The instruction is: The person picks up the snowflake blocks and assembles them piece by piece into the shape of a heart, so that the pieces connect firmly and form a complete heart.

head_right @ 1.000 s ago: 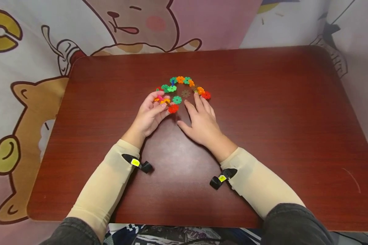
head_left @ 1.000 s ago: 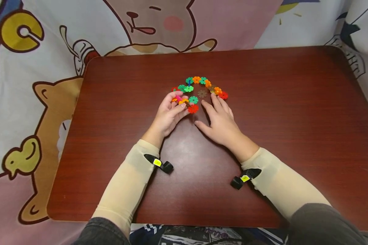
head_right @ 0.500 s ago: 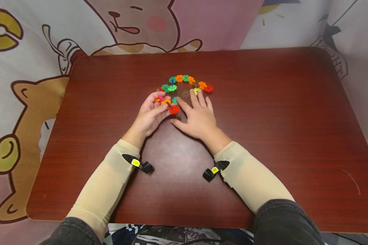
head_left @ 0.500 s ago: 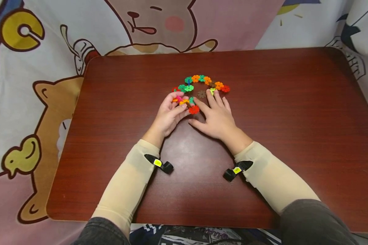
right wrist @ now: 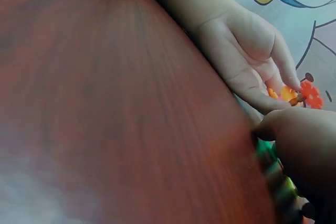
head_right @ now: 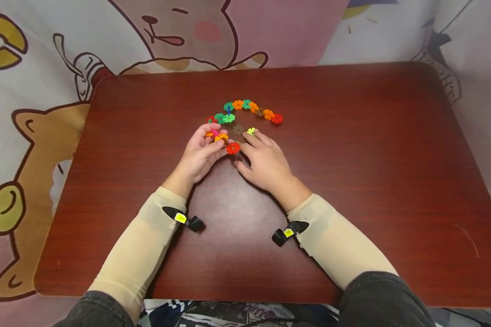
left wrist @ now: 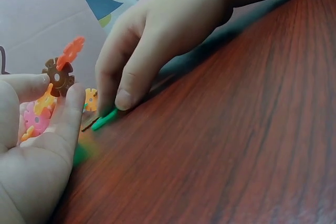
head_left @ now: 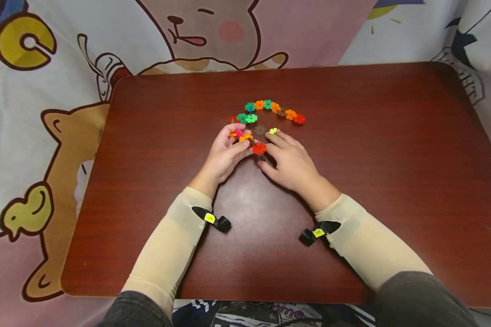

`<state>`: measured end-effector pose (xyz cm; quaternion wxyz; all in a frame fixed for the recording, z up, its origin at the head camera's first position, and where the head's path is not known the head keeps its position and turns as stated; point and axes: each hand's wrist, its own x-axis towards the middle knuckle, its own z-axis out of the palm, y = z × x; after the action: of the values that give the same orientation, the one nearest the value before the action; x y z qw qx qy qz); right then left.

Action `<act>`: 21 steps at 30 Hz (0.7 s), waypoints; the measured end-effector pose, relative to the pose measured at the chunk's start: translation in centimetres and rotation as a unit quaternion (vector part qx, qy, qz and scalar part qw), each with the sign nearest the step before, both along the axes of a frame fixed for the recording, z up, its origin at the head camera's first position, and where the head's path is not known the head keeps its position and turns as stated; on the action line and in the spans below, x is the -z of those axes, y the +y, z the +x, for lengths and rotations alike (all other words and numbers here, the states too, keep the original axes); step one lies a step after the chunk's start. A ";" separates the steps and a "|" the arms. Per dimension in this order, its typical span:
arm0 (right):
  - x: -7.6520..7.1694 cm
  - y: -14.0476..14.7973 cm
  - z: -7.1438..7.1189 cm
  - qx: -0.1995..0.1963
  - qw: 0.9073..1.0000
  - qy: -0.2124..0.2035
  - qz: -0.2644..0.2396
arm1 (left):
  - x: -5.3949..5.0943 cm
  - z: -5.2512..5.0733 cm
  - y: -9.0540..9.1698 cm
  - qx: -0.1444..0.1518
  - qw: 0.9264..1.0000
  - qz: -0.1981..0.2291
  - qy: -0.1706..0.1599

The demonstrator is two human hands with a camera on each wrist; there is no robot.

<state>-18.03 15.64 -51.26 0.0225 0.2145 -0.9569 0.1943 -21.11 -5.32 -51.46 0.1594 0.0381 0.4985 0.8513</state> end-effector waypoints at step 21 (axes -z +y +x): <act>0.7 0.7 1.9 -0.078 0.990 0.079 -0.085 | 0.0 0.2 0.0 0.009 1.000 -0.023 0.017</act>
<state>-16.15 16.34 -51.99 0.1009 0.3007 -0.9125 0.2583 -20.92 -5.32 -51.49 0.1593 0.0535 0.5205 0.8372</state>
